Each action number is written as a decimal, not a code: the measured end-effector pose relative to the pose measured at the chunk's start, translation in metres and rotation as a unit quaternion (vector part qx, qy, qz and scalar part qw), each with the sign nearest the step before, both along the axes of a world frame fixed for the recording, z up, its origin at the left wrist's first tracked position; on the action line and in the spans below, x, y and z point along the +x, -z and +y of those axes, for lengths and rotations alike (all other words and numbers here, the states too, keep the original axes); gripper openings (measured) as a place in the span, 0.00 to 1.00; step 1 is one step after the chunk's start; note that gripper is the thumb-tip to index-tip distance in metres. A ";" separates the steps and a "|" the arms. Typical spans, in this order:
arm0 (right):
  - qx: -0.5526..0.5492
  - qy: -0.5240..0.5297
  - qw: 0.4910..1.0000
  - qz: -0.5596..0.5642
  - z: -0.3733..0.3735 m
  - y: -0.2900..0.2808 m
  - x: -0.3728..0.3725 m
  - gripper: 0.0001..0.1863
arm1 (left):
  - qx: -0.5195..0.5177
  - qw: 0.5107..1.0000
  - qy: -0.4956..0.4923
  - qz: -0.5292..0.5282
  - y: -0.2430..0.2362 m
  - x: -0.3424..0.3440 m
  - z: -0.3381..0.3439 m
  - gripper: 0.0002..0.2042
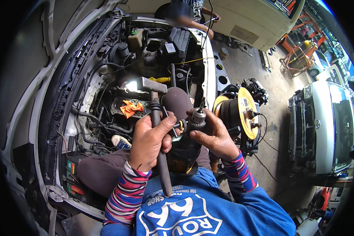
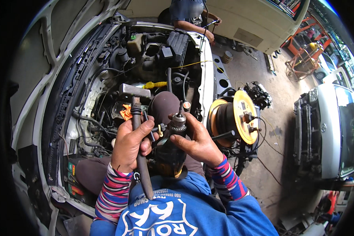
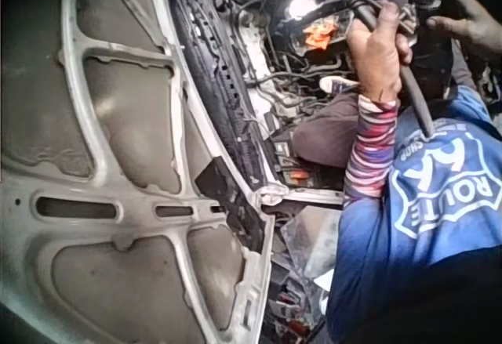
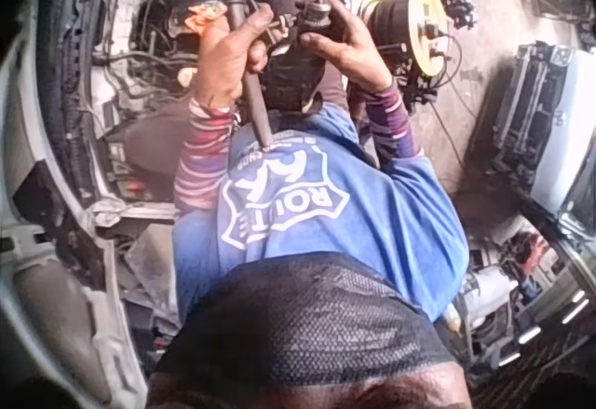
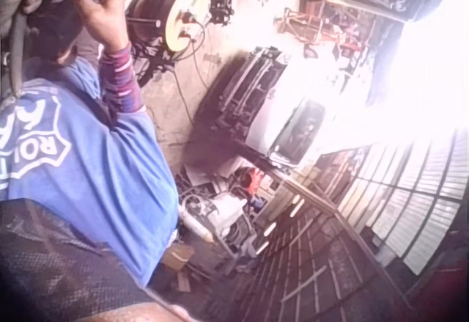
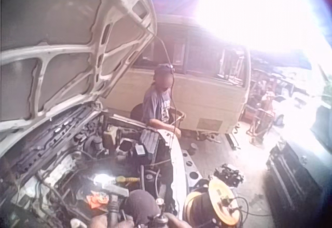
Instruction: The person works inside the engine bay of a white car, handling small metal pins and a red plastic case. They use a hammer to tap a pin into a drill chuck, then place the drill into the engine compartment. The person continues to manipulate pins and tools while another worker stands nearby.
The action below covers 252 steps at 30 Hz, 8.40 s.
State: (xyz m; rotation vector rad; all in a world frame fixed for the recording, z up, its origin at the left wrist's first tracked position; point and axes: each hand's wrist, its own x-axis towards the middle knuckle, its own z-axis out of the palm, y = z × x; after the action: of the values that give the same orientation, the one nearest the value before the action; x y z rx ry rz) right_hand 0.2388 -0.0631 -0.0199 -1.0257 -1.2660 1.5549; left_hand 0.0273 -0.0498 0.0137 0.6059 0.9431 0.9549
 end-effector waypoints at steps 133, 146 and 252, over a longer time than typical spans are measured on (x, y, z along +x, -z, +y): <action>-0.164 -0.013 0.981 0.102 0.055 0.012 -0.001 0.18 | 0.306 0.873 -0.017 0.381 0.013 -0.037 -0.089 0.08; -0.167 -0.032 0.979 0.114 0.059 0.013 -0.003 0.17 | 0.455 0.809 -0.132 0.348 0.021 -0.028 -0.087 0.07; 0.065 0.052 0.994 -0.071 -0.004 -0.002 0.003 0.30 | -0.110 0.992 0.029 -0.059 0.005 0.002 0.010 0.08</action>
State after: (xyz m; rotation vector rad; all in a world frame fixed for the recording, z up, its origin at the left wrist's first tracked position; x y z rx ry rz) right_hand 0.2421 -0.0669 -0.0177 -1.1160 -1.3705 1.3227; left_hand 0.0291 -0.0393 0.0086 0.3849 0.9064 0.8129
